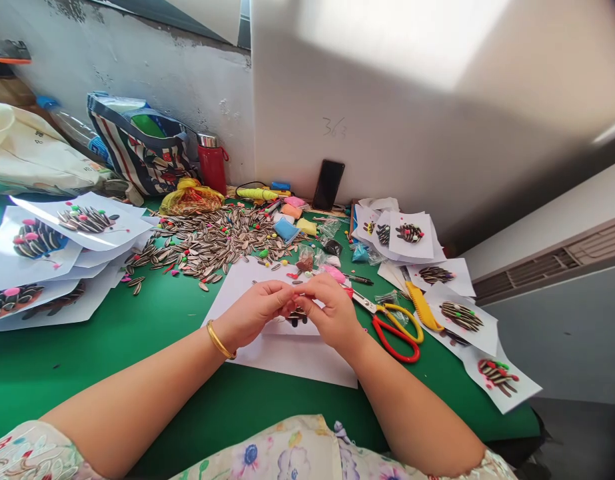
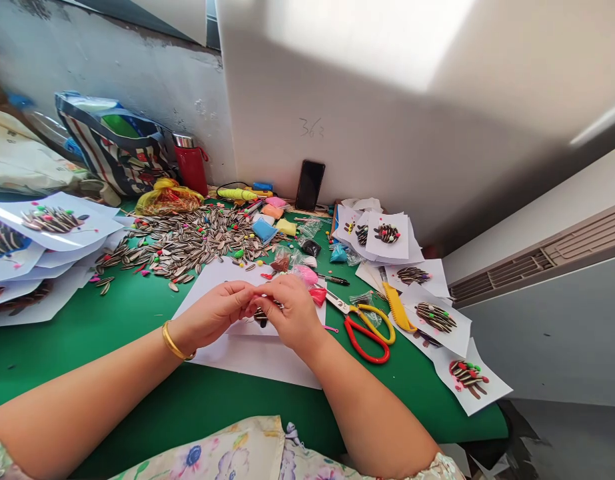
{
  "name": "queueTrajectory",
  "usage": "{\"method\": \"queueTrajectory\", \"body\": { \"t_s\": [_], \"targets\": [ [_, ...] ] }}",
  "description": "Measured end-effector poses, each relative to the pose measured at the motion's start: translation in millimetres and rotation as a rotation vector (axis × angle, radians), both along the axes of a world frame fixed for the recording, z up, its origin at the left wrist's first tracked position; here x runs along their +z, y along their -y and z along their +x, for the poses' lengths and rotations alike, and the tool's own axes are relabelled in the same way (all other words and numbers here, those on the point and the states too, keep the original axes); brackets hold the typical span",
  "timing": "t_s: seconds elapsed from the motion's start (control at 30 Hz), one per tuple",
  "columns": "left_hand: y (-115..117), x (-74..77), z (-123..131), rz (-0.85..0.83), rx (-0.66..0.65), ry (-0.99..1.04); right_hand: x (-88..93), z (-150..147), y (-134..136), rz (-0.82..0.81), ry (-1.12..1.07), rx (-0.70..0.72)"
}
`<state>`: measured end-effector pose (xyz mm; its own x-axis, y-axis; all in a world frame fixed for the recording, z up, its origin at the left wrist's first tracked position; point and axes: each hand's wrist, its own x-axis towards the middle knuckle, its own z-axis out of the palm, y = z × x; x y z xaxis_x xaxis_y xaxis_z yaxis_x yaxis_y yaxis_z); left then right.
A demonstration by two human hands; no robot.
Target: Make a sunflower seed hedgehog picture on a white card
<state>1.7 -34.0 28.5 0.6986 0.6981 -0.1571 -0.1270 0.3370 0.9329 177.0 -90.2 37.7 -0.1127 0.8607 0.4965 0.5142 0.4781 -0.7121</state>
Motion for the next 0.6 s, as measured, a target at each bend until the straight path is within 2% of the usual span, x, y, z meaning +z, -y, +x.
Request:
{"method": "queueTrajectory", "body": {
  "t_s": [0.17, 0.37, 0.5, 0.6],
  "targets": [
    [0.3, 1.1, 0.0, -0.030, -0.026, 0.038, 1.6, 0.2, 0.3, -0.007, -0.022, -0.031],
    [-0.5, 1.5, -0.2, 0.001, 0.012, -0.019, 3.8, -0.1, 0.9, 0.003, -0.023, 0.058],
    [-0.4, 1.3, -0.3, 0.028, -0.034, -0.013, 3.3, 0.2, 0.5, 0.012, -0.029, 0.004],
    [-1.1, -0.8, -1.0, 0.026, -0.013, -0.018, 2.0, 1.6, -0.2, 0.006, -0.017, 0.003]
  ]
}}
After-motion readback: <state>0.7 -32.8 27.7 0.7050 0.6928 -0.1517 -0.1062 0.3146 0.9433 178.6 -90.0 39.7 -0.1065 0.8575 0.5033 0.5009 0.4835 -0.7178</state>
